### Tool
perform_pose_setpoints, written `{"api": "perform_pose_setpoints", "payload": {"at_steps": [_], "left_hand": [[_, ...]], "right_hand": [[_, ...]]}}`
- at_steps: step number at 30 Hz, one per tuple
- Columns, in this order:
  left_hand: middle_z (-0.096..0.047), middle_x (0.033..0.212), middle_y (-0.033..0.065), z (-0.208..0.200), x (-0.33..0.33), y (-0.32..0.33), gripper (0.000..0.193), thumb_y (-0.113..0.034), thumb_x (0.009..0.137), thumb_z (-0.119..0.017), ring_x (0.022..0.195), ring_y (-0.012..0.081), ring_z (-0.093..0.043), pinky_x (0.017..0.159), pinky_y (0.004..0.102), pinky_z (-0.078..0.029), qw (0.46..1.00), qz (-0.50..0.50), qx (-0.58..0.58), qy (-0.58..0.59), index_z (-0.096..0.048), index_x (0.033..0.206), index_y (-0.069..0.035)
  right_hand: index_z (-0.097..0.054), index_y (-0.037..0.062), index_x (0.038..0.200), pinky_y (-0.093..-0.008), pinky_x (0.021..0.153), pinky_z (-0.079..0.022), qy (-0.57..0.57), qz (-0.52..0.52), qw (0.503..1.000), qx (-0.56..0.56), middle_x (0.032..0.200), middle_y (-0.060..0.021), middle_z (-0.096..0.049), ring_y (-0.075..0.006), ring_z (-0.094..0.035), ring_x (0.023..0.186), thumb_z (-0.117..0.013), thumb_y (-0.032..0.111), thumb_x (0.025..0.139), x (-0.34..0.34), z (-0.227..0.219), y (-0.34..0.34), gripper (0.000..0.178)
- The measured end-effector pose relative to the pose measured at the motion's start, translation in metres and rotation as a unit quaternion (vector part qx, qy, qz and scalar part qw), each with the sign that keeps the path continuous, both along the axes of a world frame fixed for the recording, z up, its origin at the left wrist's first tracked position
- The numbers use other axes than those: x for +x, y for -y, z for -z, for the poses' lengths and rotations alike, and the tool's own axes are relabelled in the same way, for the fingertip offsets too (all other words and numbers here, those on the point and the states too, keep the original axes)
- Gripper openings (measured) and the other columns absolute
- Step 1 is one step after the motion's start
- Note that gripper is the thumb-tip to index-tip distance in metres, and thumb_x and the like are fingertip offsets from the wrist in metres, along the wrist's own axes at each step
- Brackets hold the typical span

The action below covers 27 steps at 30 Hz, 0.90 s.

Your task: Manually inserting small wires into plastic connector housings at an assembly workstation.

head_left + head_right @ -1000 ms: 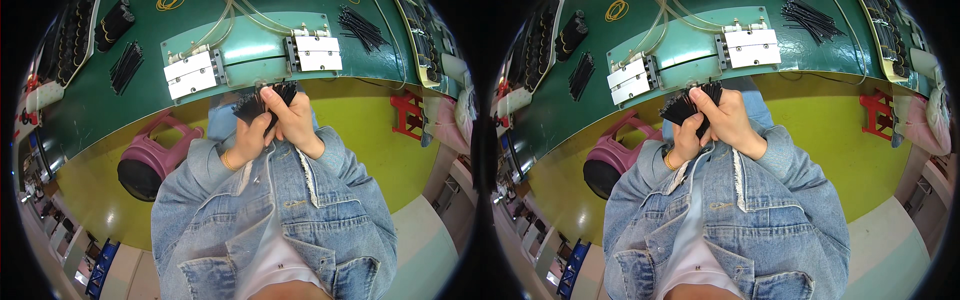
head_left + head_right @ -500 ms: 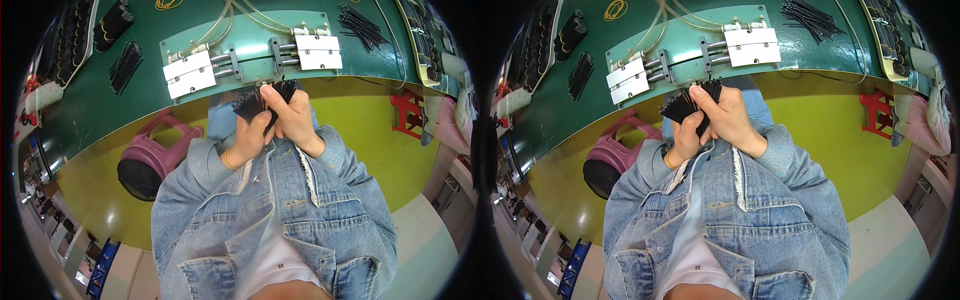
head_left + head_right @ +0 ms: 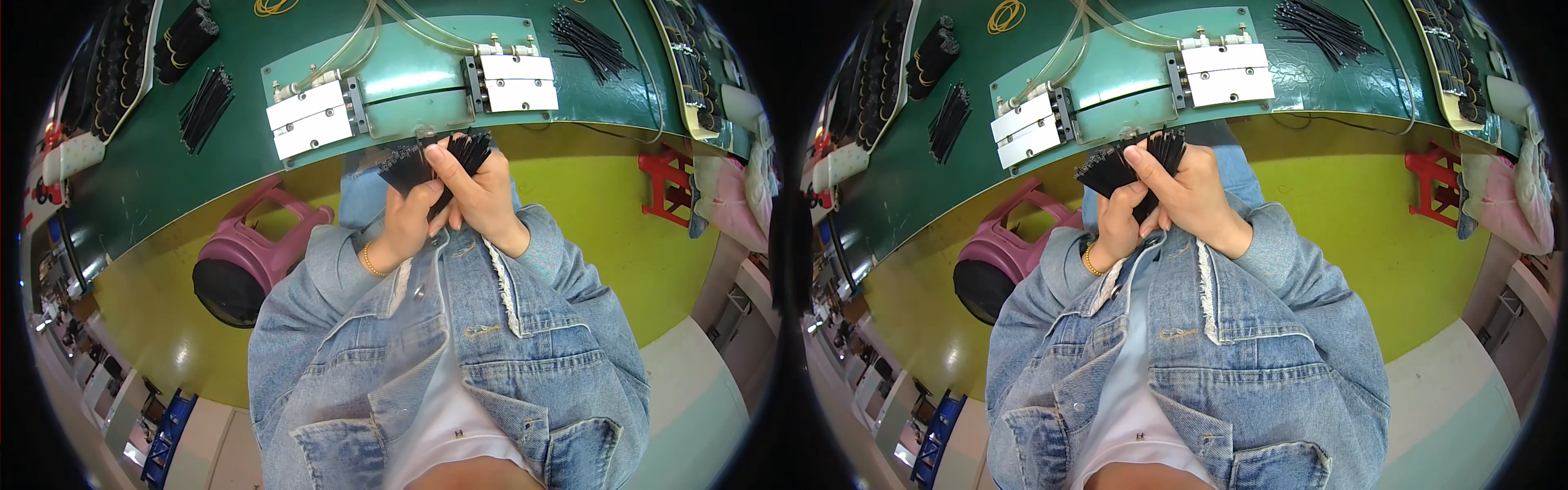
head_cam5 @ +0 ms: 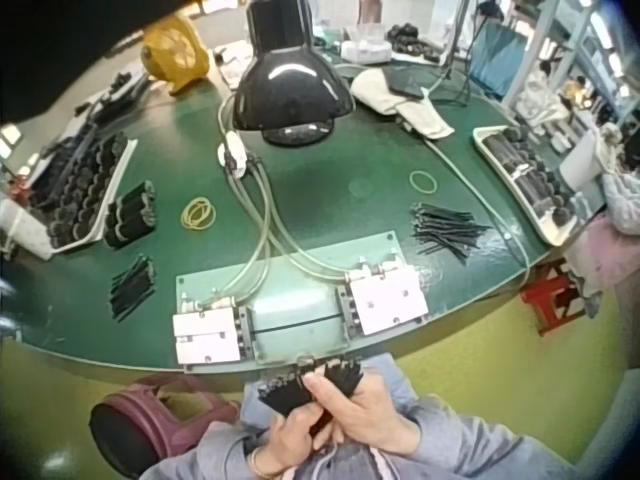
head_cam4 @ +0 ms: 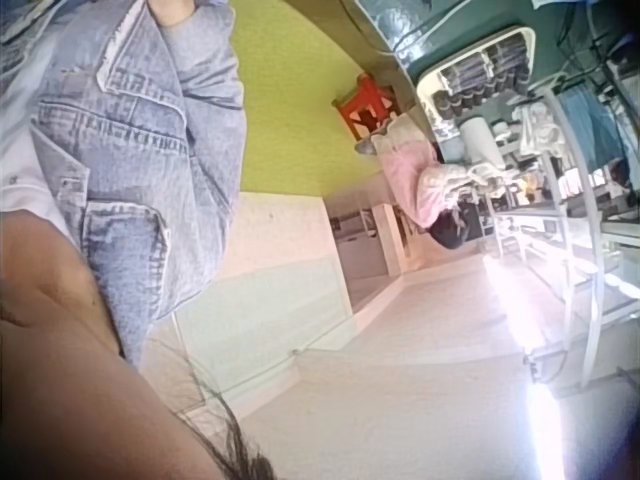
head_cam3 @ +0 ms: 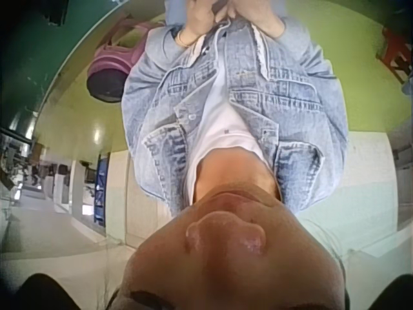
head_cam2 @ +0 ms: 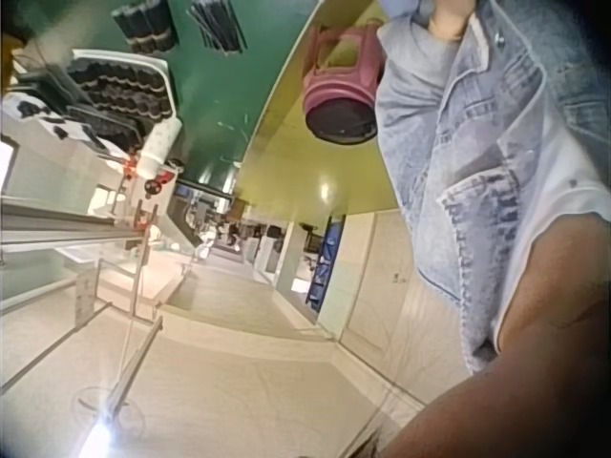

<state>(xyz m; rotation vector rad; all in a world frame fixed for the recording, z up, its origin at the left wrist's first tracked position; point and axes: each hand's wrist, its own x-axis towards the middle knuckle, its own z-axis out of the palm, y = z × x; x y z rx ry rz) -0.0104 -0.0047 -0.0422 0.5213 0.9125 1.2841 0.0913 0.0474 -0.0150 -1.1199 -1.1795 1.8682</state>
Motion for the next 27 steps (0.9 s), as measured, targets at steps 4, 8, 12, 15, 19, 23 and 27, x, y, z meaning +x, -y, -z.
{"api": "perform_pose_setpoints", "payload": {"at_steps": [4,8,12,15,19,23,27], "left_hand": [[-0.051,0.061,0.0118,-0.0022,0.0008,-0.0016,0.026,-0.015,0.081,-0.038,0.037,0.0120,-0.040,0.034,0.0216,-0.029,1.000,0.002,-0.003,-0.001,-0.048,0.091,0.006],[-0.051,0.061,0.0116,-0.0001,0.0008,-0.0021,0.026,-0.015,0.081,-0.037,0.036,0.0121,-0.039,0.033,0.0215,-0.028,1.000,-0.001,-0.002,-0.006,-0.047,0.092,0.006],[-0.050,0.060,0.0116,0.0010,0.0007,-0.0021,0.025,-0.014,0.081,-0.037,0.036,0.0123,-0.039,0.033,0.0215,-0.027,1.000,0.000,-0.002,0.008,-0.047,0.092,0.006],[-0.050,0.060,0.0116,-0.0008,0.0015,-0.0030,0.025,-0.014,0.081,-0.037,0.036,0.0123,-0.038,0.033,0.0215,-0.027,1.000,-0.004,-0.008,0.009,-0.047,0.092,0.006],[-0.050,0.061,0.0122,0.0000,0.0015,-0.0036,0.025,-0.014,0.081,-0.036,0.036,0.0121,-0.039,0.033,0.0217,-0.027,1.000,-0.006,-0.010,0.003,-0.047,0.091,0.006],[-0.050,0.059,0.0073,0.0032,-0.0004,-0.0027,0.028,-0.011,0.084,-0.038,0.038,0.0087,-0.040,0.035,0.0202,-0.030,1.000,0.002,0.002,0.027,-0.044,0.104,0.007],[-0.050,0.057,0.0118,0.0013,-0.0012,-0.0025,0.025,-0.014,0.081,-0.036,0.036,0.0115,-0.039,0.033,0.0216,-0.028,1.000,0.007,0.005,-0.005,-0.047,0.089,0.007]], "right_hand": [[-0.058,-0.0037,0.081,-0.0208,0.026,-0.036,-0.002,0.014,1.000,-0.001,0.058,-0.0066,-0.056,-0.0114,-0.053,0.035,-0.052,0.018,0.089,-0.0005,0.0022,0.0010,0.024],[-0.057,-0.0037,0.080,-0.0210,0.026,-0.036,0.008,0.016,1.000,-0.005,0.058,-0.0067,-0.056,-0.0109,-0.052,0.035,-0.052,0.018,0.089,-0.0012,0.0024,-0.0006,0.024],[-0.057,-0.0037,0.079,-0.0211,0.026,-0.035,0.012,0.013,1.000,-0.008,0.057,-0.0064,-0.056,-0.0106,-0.052,0.034,-0.052,0.018,0.089,-0.0015,0.0032,-0.0013,0.024],[-0.057,-0.0036,0.079,-0.0210,0.026,-0.035,0.021,0.015,1.000,-0.017,0.056,-0.0060,-0.056,-0.0102,-0.052,0.034,-0.052,0.018,0.089,-0.0020,0.0043,-0.0013,0.024],[-0.057,-0.0036,0.079,-0.0209,0.027,-0.035,0.025,0.012,1.000,-0.010,0.055,-0.0057,-0.055,-0.0099,-0.051,0.034,-0.052,0.018,0.089,-0.0020,0.0056,-0.0016,0.024],[-0.057,-0.0033,0.080,-0.0204,0.027,-0.035,0.017,0.009,1.000,-0.022,0.057,-0.0061,-0.056,-0.0100,-0.052,0.035,-0.053,0.017,0.088,-0.0017,0.0038,-0.0019,0.023],[-0.056,-0.0030,0.082,-0.0198,0.027,-0.035,-0.028,0.011,0.999,-0.014,0.060,-0.0070,-0.057,-0.0103,-0.052,0.035,-0.053,0.017,0.088,0.0000,0.0080,-0.0011,0.021]]}}
